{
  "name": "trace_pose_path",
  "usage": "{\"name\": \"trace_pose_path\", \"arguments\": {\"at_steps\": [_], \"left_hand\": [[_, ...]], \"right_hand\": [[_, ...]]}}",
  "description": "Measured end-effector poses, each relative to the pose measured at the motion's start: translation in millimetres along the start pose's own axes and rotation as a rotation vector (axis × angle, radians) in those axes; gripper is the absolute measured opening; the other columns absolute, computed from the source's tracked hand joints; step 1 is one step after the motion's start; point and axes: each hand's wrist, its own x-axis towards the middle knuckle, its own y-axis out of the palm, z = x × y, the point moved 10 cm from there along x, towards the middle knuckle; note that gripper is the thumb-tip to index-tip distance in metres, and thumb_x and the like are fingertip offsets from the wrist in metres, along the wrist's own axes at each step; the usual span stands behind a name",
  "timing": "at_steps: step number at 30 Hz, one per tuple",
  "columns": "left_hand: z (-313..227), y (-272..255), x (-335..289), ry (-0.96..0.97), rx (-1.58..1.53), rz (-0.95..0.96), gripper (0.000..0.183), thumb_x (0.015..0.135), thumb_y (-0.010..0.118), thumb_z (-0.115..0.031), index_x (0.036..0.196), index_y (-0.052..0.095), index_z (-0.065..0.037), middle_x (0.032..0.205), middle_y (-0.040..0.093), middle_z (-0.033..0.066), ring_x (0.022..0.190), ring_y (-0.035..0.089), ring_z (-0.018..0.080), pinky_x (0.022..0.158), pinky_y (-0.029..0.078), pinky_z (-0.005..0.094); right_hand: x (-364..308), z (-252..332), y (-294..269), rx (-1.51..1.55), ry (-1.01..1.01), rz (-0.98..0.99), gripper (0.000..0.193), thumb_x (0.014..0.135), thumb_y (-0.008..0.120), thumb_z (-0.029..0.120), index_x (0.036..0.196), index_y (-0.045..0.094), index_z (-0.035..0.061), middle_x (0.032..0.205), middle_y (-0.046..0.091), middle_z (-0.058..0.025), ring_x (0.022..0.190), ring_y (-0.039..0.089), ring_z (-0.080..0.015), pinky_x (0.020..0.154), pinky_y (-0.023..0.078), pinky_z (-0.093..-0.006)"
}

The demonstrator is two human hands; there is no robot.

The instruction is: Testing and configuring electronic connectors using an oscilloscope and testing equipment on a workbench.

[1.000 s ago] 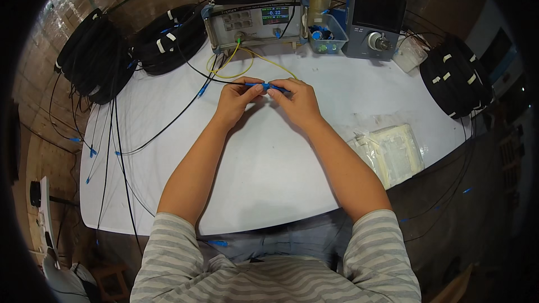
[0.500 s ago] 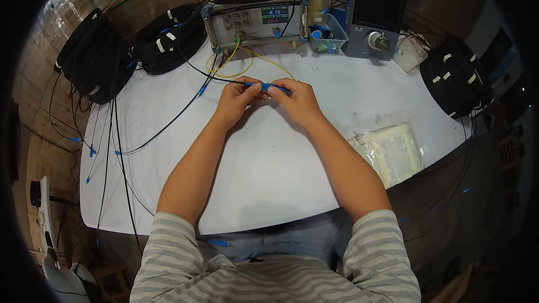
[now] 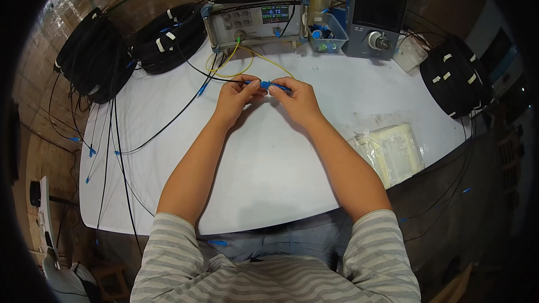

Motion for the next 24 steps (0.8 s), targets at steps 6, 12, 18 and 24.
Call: {"name": "trace_pose_path", "arguments": {"at_steps": [6, 12, 18, 24], "left_hand": [[0.3, -2.4, -0.2, 0.010, 0.022, 0.019, 0.023, 0.090, 0.069, -0.017, 0.102, 0.063, 0.002, 0.091, 0.069, 0.0091, 0.084, 0.066, 0.0139, 0.075, 0.053, 0.0247], [0.2, -0.6, 0.0, -0.002, 0.027, 0.016, 0.021, 0.088, 0.071, -0.015, 0.099, 0.064, 0.001, 0.090, 0.069, 0.0085, 0.083, 0.065, 0.0126, 0.074, 0.052, 0.0239], [-2.4, 0.8, -1.3, 0.001, 0.059, 0.011, 0.021, 0.087, 0.072, -0.014, 0.099, 0.065, 0.002, 0.089, 0.069, 0.0086, 0.083, 0.065, 0.0124, 0.073, 0.050, 0.0231], [-3.6, 1.4, -2.1, 0.009, 0.053, 0.020, 0.022, 0.087, 0.072, -0.015, 0.099, 0.065, 0.002, 0.089, 0.069, 0.0082, 0.082, 0.065, 0.0120, 0.073, 0.050, 0.0229]], "right_hand": [[-2.0, 1.9, -0.3, 0.038, -0.008, 0.013, 0.025, 0.088, 0.070, 0.016, 0.104, 0.069, -0.0024, 0.090, 0.071, -0.0070, 0.083, 0.062, -0.0098, 0.075, 0.048, -0.0238], [-1.2, -2.4, -1.8, 0.083, -0.024, 0.010, 0.024, 0.087, 0.071, 0.015, 0.104, 0.070, -0.0027, 0.092, 0.072, -0.0084, 0.085, 0.064, -0.0116, 0.077, 0.049, -0.0251], [-3.4, -3.0, -1.3, 0.092, 0.007, 0.018, 0.025, 0.088, 0.070, 0.015, 0.105, 0.069, -0.0030, 0.093, 0.072, -0.0092, 0.086, 0.066, -0.0135, 0.078, 0.050, -0.0257], [-3.0, -4.0, 0.9, 0.088, -0.012, 0.034, 0.025, 0.089, 0.070, 0.016, 0.105, 0.069, -0.0027, 0.092, 0.072, -0.0083, 0.086, 0.065, -0.0124, 0.077, 0.049, -0.0252]]}}
